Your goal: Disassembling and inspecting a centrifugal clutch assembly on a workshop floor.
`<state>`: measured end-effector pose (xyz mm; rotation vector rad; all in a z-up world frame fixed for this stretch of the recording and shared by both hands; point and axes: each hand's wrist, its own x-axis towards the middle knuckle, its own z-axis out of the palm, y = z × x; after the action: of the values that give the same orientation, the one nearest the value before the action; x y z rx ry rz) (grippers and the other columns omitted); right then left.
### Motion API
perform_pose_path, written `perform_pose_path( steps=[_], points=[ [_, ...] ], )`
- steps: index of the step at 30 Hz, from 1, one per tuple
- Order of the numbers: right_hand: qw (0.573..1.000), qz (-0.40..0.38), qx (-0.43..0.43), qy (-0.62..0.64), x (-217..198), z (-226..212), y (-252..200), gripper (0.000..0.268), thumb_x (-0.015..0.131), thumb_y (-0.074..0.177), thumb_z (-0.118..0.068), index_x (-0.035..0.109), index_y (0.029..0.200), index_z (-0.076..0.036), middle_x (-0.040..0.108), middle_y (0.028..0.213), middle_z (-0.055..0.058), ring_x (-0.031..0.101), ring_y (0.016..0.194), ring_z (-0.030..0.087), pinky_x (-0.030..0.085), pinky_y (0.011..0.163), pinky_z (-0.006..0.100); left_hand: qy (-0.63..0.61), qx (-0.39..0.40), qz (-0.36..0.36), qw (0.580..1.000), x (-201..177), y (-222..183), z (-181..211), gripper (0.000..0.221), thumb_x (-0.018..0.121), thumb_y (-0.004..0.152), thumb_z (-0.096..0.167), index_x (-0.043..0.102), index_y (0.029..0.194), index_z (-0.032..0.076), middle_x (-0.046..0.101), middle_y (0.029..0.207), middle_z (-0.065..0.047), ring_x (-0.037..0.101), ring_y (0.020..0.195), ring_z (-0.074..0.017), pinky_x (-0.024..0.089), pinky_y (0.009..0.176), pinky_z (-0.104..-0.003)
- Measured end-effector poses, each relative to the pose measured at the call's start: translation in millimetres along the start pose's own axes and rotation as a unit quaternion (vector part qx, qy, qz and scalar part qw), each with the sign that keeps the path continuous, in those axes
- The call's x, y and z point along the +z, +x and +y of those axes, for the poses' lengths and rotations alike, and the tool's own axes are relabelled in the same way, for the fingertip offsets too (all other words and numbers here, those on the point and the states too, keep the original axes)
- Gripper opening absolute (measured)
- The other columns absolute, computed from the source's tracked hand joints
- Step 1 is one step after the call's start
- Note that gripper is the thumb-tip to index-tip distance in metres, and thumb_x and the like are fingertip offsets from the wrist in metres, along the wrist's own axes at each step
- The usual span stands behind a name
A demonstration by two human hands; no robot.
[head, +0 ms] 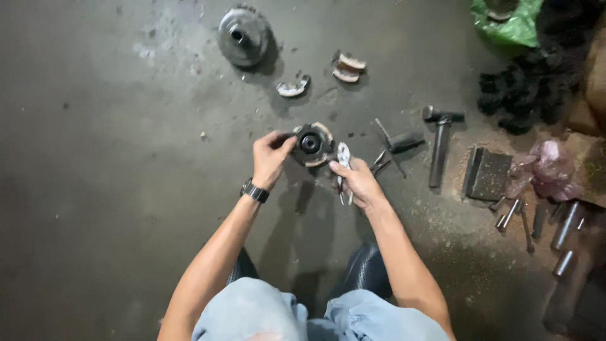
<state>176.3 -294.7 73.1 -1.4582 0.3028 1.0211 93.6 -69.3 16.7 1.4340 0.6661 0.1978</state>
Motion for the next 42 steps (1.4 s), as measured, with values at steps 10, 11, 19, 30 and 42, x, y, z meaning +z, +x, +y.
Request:
perform_pose_path(
  steps=[10, 11, 19, 30, 42],
  points=[
    [0.944, 0.069, -0.131, -0.294, 13.8, 50.7, 25.1, 0.043, 0.056, 0.117, -0.032, 0.063, 0.089, 0.001, 0.054, 0.075, 0.000, 0.050, 0.066, 0.008, 0.042, 0.058, 0.026, -0.086, -0.020, 0.034, 0.996, 11.4, -18.7, -23.6, 0.016, 0.071, 0.094, 0.012, 0.070, 0.099, -0.003, 0.072, 0.088, -0.001, 0.065, 0.077, -0.0081, 0.056, 0.070, -0.026],
    [0.944, 0.070, -0.130, -0.294, 14.0, 52.9, 31.9, 0.043, 0.056, 0.117, -0.032, 0.063, 0.089, 0.001, 0.054, 0.075, 0.000, 0.050, 0.066, 0.008, 0.042, 0.058, 0.026, -0.086, -0.022, 0.033, 0.996, 19.4, -24.0, -35.2, 0.016, 0.071, 0.094, 0.012, 0.070, 0.099, -0.003, 0.072, 0.088, -0.001, 0.065, 0.077, -0.0081, 0.056, 0.070, -0.026],
    [0.957, 0.129, -0.224, -0.133, 19.1, 5.5, 14.5, 0.021, 0.062, 0.101, -0.021, 0.071, 0.097, -0.002, 0.057, 0.071, -0.007, 0.046, 0.062, 0.005, 0.037, 0.053, 0.027, -0.042, -0.071, -0.033, 0.996, 33.4, -46.0, -28.5, 0.018, 0.064, 0.101, 0.015, 0.062, 0.107, -0.002, 0.061, 0.086, -0.009, 0.055, 0.073, -0.0175, 0.047, 0.062, -0.037],
    [0.982, -0.134, -0.090, 0.097, -21.8, 13.5, 21.9, 0.020, 0.064, 0.107, -0.012, 0.067, 0.089, -0.003, 0.055, 0.071, -0.001, 0.047, 0.063, 0.010, 0.037, 0.059, 0.027, 0.168, 0.123, -0.159, 0.965, 14.3, -63.3, 63.8, 0.019, 0.066, 0.096, 0.009, 0.061, 0.110, -0.002, 0.069, 0.076, -0.017, 0.065, 0.064, -0.0282, 0.049, 0.057, -0.041],
    [0.991, 0.011, -0.112, -0.069, 14.5, -18.2, 6.2, 0.031, 0.052, 0.108, -0.031, 0.068, 0.099, -0.006, 0.071, 0.079, 0.008, 0.056, 0.058, 0.015, 0.044, 0.049, 0.030, -0.114, 0.022, 0.027, 0.993, -3.0, -19.9, 40.2, 0.014, 0.075, 0.093, 0.005, 0.076, 0.104, -0.004, 0.077, 0.093, -0.005, 0.070, 0.082, -0.0090, 0.058, 0.077, -0.024]
  ],
)
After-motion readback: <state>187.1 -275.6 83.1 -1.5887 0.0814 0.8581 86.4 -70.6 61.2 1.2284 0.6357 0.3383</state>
